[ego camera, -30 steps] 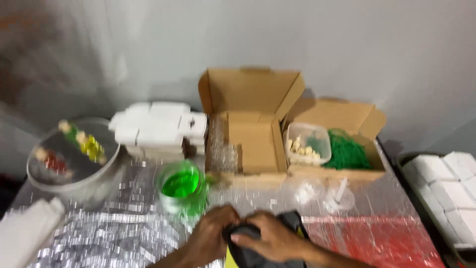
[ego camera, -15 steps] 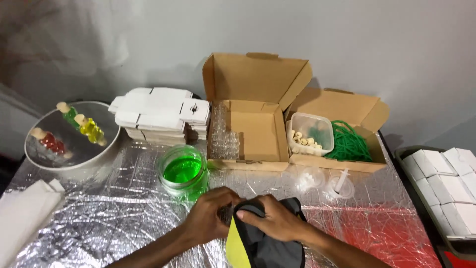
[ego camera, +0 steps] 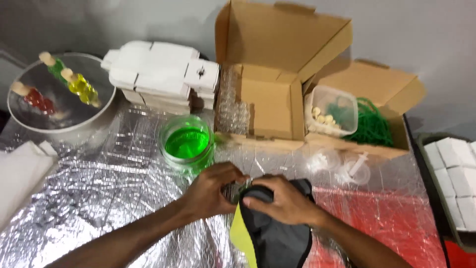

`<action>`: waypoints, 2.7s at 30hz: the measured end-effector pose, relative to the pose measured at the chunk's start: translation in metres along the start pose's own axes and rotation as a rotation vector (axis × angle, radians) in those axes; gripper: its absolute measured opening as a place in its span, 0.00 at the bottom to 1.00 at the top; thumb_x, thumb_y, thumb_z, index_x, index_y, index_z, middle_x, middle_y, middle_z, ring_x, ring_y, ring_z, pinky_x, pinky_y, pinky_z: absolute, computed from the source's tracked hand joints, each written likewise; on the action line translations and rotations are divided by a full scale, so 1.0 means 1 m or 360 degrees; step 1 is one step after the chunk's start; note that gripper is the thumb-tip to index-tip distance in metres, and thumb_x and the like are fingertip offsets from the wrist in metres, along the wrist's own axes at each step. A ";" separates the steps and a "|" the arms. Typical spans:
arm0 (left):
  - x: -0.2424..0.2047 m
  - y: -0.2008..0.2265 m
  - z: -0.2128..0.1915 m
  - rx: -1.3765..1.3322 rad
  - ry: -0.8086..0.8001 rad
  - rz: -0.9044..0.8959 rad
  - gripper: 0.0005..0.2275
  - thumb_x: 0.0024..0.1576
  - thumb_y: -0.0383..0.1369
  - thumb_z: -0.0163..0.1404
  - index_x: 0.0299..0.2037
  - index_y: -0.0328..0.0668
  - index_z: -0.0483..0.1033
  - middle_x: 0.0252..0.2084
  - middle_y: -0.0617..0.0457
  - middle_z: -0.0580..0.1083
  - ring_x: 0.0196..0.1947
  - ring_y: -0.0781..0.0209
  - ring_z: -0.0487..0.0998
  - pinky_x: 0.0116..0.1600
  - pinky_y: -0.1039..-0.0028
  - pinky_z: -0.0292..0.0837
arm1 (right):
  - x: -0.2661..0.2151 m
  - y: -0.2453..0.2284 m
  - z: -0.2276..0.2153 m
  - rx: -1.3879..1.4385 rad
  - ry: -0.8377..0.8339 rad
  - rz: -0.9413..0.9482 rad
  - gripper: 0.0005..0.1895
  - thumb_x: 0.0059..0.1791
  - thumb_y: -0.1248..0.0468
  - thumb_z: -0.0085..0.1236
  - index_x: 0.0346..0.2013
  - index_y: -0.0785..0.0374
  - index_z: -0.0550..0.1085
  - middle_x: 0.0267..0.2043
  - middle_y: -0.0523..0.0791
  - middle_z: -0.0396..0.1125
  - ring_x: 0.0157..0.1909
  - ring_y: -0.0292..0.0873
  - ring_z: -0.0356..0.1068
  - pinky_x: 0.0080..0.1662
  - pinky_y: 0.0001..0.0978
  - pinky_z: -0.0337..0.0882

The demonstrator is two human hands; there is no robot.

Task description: Filling small glass bottles with liquid using a syringe and assembling them with caps and protective pouches.

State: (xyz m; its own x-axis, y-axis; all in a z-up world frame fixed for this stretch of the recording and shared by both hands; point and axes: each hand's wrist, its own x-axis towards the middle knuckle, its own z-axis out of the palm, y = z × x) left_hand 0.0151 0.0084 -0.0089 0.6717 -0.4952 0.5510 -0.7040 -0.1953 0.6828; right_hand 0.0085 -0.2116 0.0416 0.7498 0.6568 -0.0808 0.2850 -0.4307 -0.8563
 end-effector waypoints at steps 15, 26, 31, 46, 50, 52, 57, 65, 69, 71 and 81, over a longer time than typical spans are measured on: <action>0.011 0.003 -0.003 -0.0071 0.0057 -0.0071 0.17 0.43 0.31 0.70 0.37 0.30 0.78 0.32 0.39 0.78 0.33 0.42 0.82 0.39 0.56 0.81 | 0.002 0.024 -0.001 0.0451 0.0265 0.0029 0.27 0.57 0.62 0.48 0.11 0.60 0.66 0.12 0.39 0.62 0.20 0.34 0.61 0.26 0.28 0.66; -0.006 -0.011 0.015 0.0061 0.0231 0.0111 0.16 0.43 0.34 0.71 0.35 0.36 0.79 0.33 0.47 0.77 0.34 0.46 0.81 0.40 0.59 0.78 | -0.002 0.057 0.014 0.0069 0.0369 0.0041 0.26 0.56 0.62 0.48 0.12 0.63 0.67 0.09 0.47 0.61 0.16 0.41 0.58 0.24 0.32 0.62; -0.008 -0.007 0.012 -0.0023 0.0230 0.0088 0.20 0.42 0.35 0.71 0.38 0.33 0.77 0.36 0.42 0.77 0.34 0.43 0.80 0.40 0.57 0.79 | -0.004 0.046 0.009 0.0206 0.0404 0.0003 0.32 0.60 0.57 0.42 0.10 0.60 0.67 0.10 0.41 0.62 0.16 0.35 0.57 0.23 0.26 0.61; 0.008 0.016 -0.006 -0.0183 0.0253 0.0038 0.18 0.45 0.31 0.70 0.40 0.30 0.77 0.36 0.40 0.77 0.35 0.41 0.82 0.40 0.57 0.80 | -0.013 -0.008 -0.032 0.0206 0.0713 -0.0047 0.07 0.50 0.67 0.60 0.41 0.65 0.80 0.25 0.47 0.76 0.31 0.37 0.69 0.41 0.38 0.75; 0.006 0.013 -0.005 -0.0153 0.0170 0.0053 0.16 0.45 0.28 0.69 0.40 0.30 0.78 0.36 0.39 0.78 0.36 0.42 0.82 0.40 0.57 0.81 | -0.009 -0.002 -0.017 0.0150 0.0690 -0.0069 0.12 0.45 0.68 0.67 0.42 0.65 0.80 0.27 0.48 0.76 0.31 0.39 0.69 0.40 0.41 0.73; 0.003 0.009 -0.006 -0.0093 0.0101 0.0070 0.17 0.44 0.29 0.69 0.38 0.32 0.76 0.36 0.43 0.76 0.36 0.49 0.79 0.39 0.65 0.80 | -0.009 -0.006 -0.010 0.0111 0.0674 0.0051 0.10 0.46 0.62 0.66 0.40 0.60 0.80 0.31 0.43 0.76 0.34 0.37 0.71 0.40 0.33 0.72; -0.009 -0.004 -0.004 -0.0080 -0.0004 0.0118 0.16 0.35 0.17 0.57 0.33 0.37 0.70 0.34 0.49 0.72 0.32 0.57 0.73 0.27 0.76 0.71 | -0.003 0.002 0.004 0.0084 0.0549 0.0130 0.05 0.48 0.59 0.63 0.34 0.56 0.80 0.26 0.38 0.72 0.22 0.32 0.63 0.26 0.24 0.62; -0.009 -0.001 -0.008 -0.0144 -0.0160 -0.0052 0.16 0.35 0.18 0.60 0.31 0.36 0.69 0.33 0.51 0.69 0.30 0.59 0.70 0.25 0.77 0.63 | 0.001 -0.005 0.007 0.0268 0.0471 0.0268 0.07 0.46 0.58 0.66 0.28 0.58 0.82 0.28 0.40 0.77 0.32 0.36 0.75 0.40 0.29 0.75; -0.008 -0.002 -0.009 -0.0135 -0.0246 -0.0198 0.17 0.37 0.20 0.64 0.32 0.38 0.69 0.34 0.52 0.69 0.32 0.60 0.70 0.27 0.77 0.64 | 0.003 -0.003 0.007 0.0327 0.0488 0.0312 0.06 0.45 0.59 0.68 0.29 0.58 0.82 0.28 0.40 0.77 0.32 0.36 0.75 0.40 0.28 0.74; -0.004 0.002 -0.008 -0.0185 -0.0220 -0.0177 0.19 0.39 0.25 0.71 0.31 0.39 0.69 0.33 0.53 0.69 0.31 0.61 0.68 0.30 0.77 0.60 | 0.002 0.000 0.009 0.0280 0.0446 0.0285 0.06 0.45 0.59 0.68 0.30 0.57 0.81 0.28 0.39 0.76 0.31 0.35 0.75 0.39 0.27 0.77; 0.014 0.004 -0.017 -0.0320 -0.0167 -0.0051 0.21 0.36 0.23 0.69 0.29 0.47 0.65 0.33 0.54 0.71 0.30 0.61 0.71 0.33 0.73 0.60 | 0.007 -0.004 -0.002 0.0218 0.0457 0.0156 0.13 0.46 0.55 0.70 0.22 0.57 0.79 0.23 0.37 0.69 0.28 0.31 0.65 0.33 0.27 0.63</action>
State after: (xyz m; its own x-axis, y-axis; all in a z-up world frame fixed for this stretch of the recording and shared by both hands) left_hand 0.0259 0.0148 0.0094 0.6579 -0.5790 0.4815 -0.6155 -0.0451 0.7868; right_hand 0.0142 -0.2062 0.0459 0.9129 0.4065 -0.0357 0.1350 -0.3834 -0.9137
